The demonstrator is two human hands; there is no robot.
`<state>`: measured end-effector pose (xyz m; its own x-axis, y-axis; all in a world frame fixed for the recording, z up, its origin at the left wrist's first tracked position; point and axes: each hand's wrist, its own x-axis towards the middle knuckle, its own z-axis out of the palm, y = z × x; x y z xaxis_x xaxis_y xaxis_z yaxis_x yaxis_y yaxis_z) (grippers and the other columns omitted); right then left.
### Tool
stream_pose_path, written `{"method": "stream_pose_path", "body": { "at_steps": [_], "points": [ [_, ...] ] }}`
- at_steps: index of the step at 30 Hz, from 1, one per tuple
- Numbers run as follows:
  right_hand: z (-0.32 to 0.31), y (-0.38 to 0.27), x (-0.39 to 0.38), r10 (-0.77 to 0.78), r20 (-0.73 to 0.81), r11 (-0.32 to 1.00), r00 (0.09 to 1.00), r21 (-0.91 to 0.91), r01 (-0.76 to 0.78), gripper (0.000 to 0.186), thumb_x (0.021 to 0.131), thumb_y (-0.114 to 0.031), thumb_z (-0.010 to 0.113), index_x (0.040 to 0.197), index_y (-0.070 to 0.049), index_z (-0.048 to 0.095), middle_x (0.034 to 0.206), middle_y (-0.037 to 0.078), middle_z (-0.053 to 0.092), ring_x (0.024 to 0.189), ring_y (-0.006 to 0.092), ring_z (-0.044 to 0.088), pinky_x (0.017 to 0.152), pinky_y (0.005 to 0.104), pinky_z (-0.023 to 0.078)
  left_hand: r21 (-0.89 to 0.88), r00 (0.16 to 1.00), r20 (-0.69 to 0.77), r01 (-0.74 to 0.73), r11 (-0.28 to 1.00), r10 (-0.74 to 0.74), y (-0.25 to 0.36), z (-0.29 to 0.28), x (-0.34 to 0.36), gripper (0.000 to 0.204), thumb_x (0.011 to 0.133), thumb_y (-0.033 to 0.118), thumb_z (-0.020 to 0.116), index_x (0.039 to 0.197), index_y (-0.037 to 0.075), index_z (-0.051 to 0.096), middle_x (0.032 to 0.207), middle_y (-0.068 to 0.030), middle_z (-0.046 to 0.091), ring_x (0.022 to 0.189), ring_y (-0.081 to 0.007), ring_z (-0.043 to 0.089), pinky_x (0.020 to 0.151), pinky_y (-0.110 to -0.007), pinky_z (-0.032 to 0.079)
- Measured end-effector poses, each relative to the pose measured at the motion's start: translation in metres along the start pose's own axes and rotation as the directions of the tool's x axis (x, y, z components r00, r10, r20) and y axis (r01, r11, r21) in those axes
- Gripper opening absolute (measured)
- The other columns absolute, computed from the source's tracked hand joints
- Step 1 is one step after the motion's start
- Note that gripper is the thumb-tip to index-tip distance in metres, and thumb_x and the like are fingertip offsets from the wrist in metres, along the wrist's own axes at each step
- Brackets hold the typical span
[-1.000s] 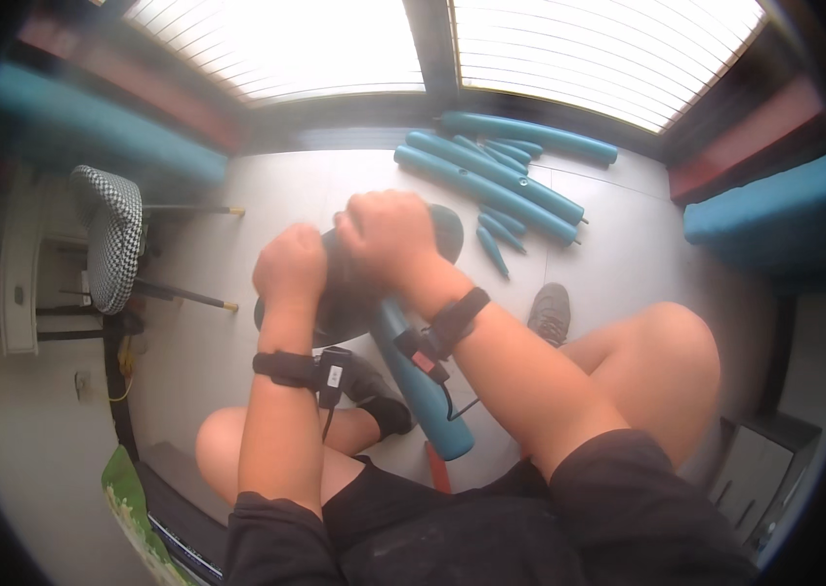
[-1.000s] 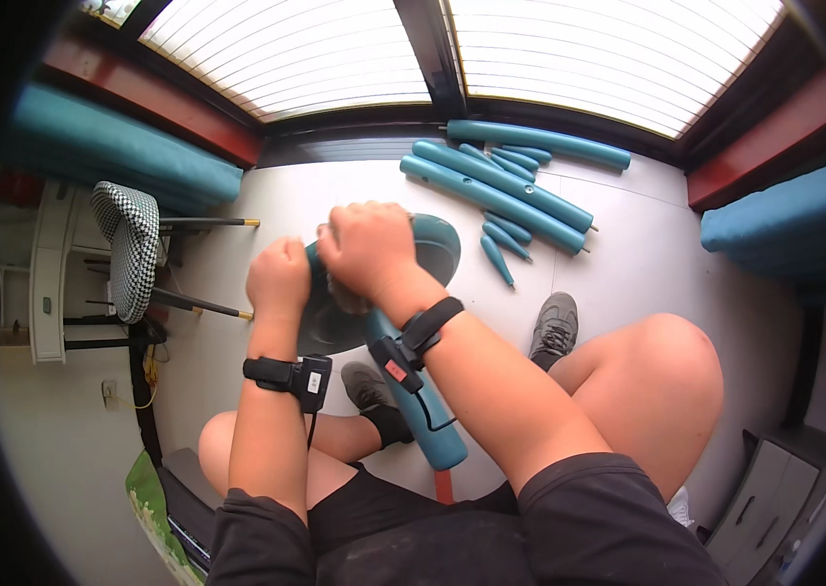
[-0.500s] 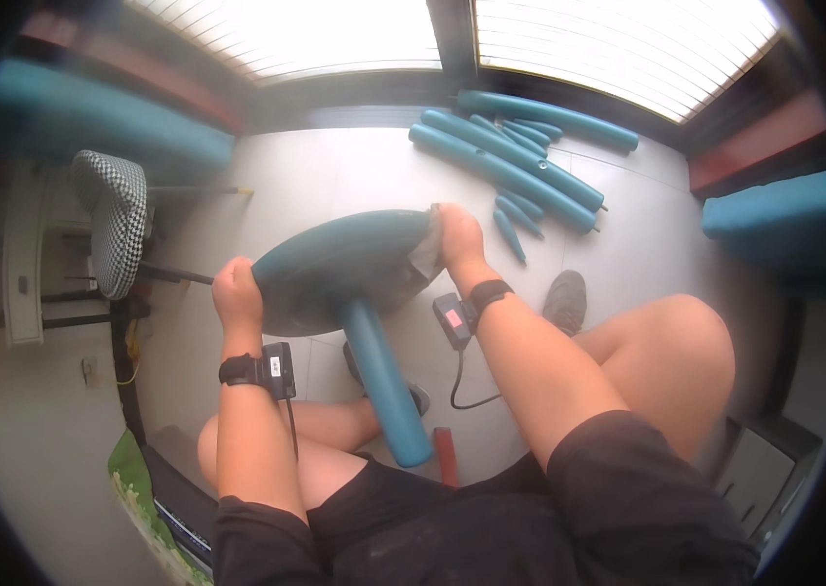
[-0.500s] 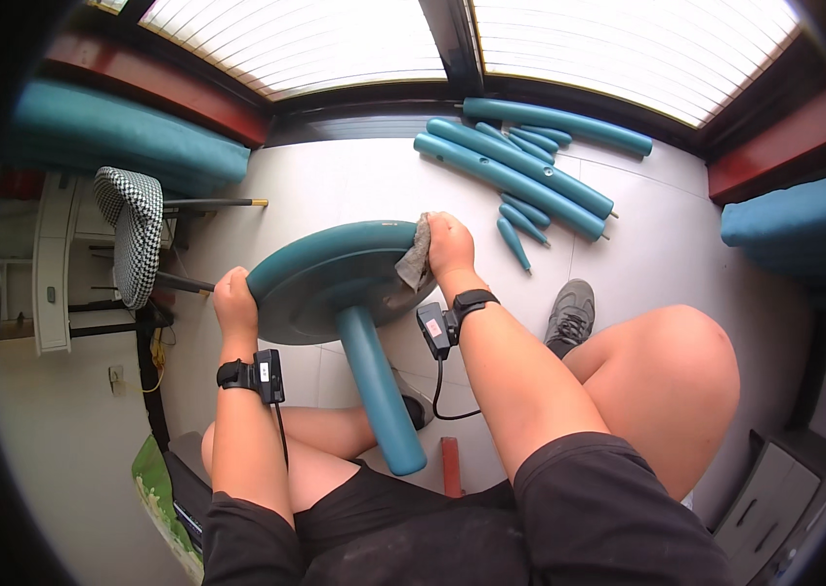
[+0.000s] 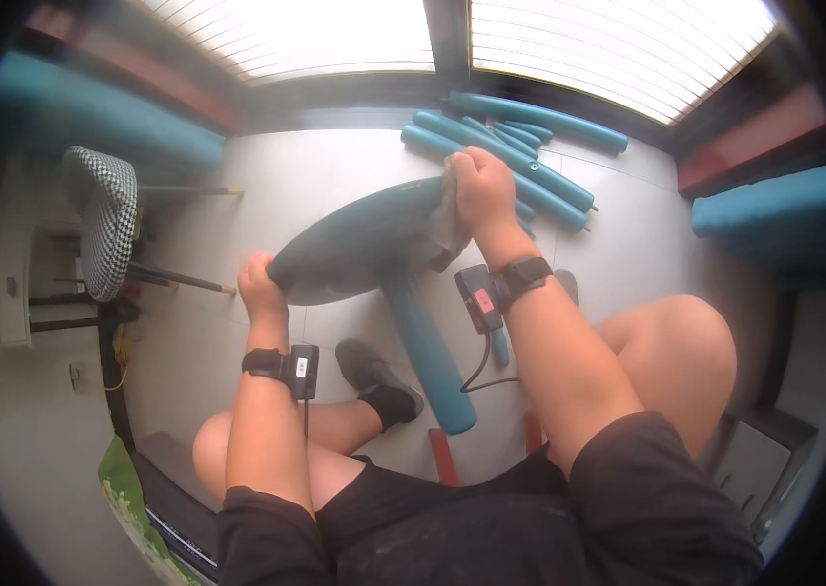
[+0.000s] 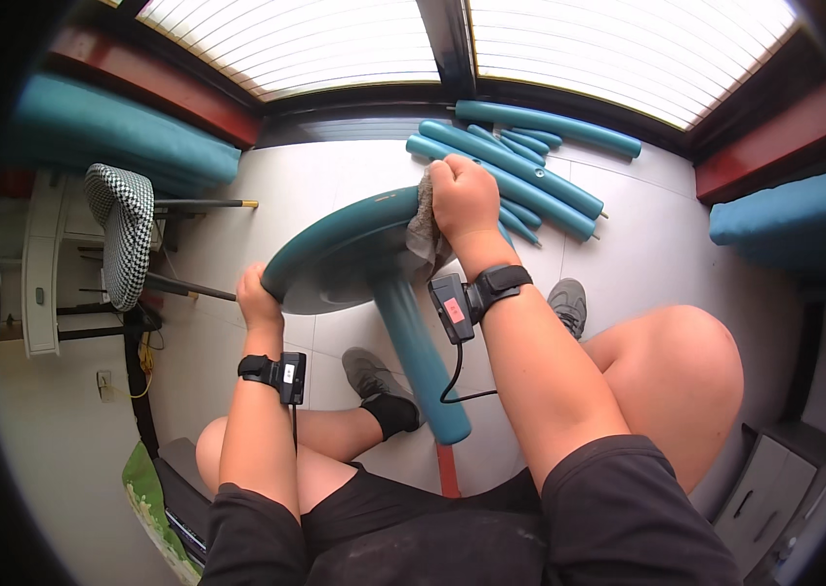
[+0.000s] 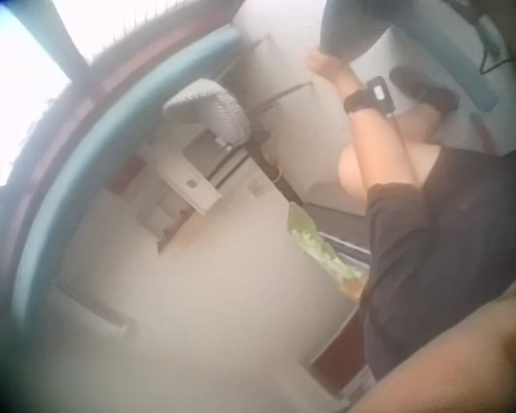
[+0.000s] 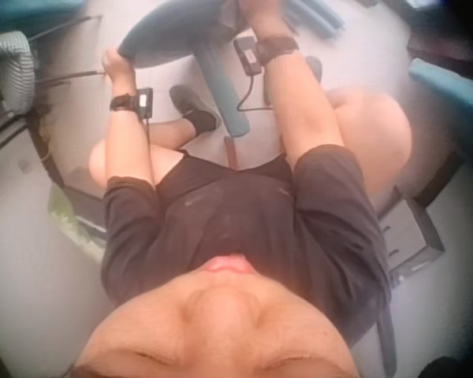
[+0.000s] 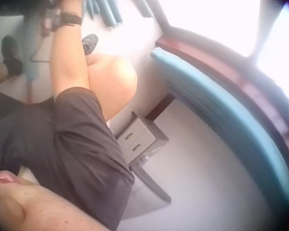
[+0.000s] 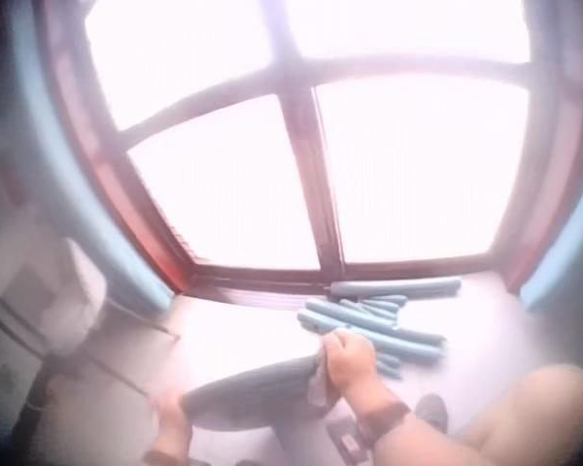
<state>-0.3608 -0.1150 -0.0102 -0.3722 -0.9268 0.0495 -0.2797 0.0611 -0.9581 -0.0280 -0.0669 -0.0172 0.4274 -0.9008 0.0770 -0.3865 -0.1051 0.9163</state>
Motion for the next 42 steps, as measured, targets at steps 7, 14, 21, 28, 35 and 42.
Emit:
{"method": "stream_pose_path", "body": {
  "at_steps": [7,14,21,28,35,42],
  "points": [
    [0.010,-0.058,-0.001,-0.458,0.082,0.841,0.885,-0.282,0.461,0.025,0.085,-0.027,0.063,0.070,-0.008,0.070,0.068,0.014,0.066,0.071,0.0342,0.064,0.079,0.0477,0.048,-0.180,0.933,0.268,0.295,0.939,-0.242,-0.027,0.019,-0.017,0.045,0.102,0.031,0.042,0.072,0.004,0.061,0.072,-0.0084,0.064,0.069,-0.0189,0.058,0.071,-0.035,0.046],
    [0.057,-0.037,-0.001,-0.633,0.008,0.763,0.774,-0.161,0.626,0.025,0.084,-0.023,0.066,0.064,-0.009,0.063,0.069,0.010,0.066,0.073,0.0307,0.064,0.084,0.0431,0.046,0.093,0.850,0.485,-0.284,0.954,0.206,0.022,0.061,-0.035,0.062,0.109,0.057,0.044,0.127,0.002,0.067,0.111,-0.0140,0.074,0.106,-0.0260,0.069,0.094,-0.033,0.052],
    [0.052,-0.032,0.017,-0.590,-0.020,0.806,0.807,-0.075,0.587,0.023,0.086,-0.022,0.066,0.069,-0.007,0.063,0.072,0.010,0.066,0.075,0.0319,0.062,0.083,0.0428,0.046,0.400,0.808,0.573,-0.420,0.815,0.135,0.071,0.077,-0.049,0.057,0.090,0.035,0.078,0.138,0.009,0.061,0.119,-0.0193,0.072,0.109,-0.0328,0.070,0.095,-0.038,0.055],
    [0.057,-0.014,0.020,-0.488,-0.185,0.841,0.853,0.160,0.516,0.016,0.091,-0.016,0.063,0.082,-0.003,0.067,0.088,0.013,0.070,0.089,0.0359,0.063,0.088,0.0454,0.048,0.410,0.873,0.475,-0.329,0.851,0.108,0.082,0.097,-0.037,0.031,0.078,0.011,0.072,0.109,0.011,0.073,0.092,-0.0125,0.073,0.085,-0.0310,0.070,0.077,-0.040,0.056],
    [0.043,-0.033,0.013,-0.356,-0.129,0.896,0.926,0.234,0.377,0.024,0.091,-0.016,0.062,0.072,-0.002,0.062,0.074,0.015,0.064,0.077,0.0371,0.060,0.079,0.0468,0.047,0.453,0.826,0.558,-0.217,0.865,-0.085,0.120,0.080,-0.037,0.028,0.076,0.010,0.075,0.105,0.006,0.073,0.076,-0.0073,0.067,0.070,-0.0177,0.063,0.068,-0.033,0.053],
    [0.056,-0.087,-0.011,-0.423,0.164,0.892,0.891,-0.099,0.441,0.030,0.088,-0.031,0.061,0.071,-0.007,0.068,0.075,0.013,0.069,0.079,0.0354,0.065,0.081,0.0482,0.047,0.176,0.715,0.657,0.162,0.971,-0.238,0.130,0.012,-0.022,0.037,0.075,0.006,0.080,0.110,-0.002,0.075,0.097,-0.0067,0.075,0.088,-0.0144,0.066,0.080,-0.033,0.054]
  ]
}}
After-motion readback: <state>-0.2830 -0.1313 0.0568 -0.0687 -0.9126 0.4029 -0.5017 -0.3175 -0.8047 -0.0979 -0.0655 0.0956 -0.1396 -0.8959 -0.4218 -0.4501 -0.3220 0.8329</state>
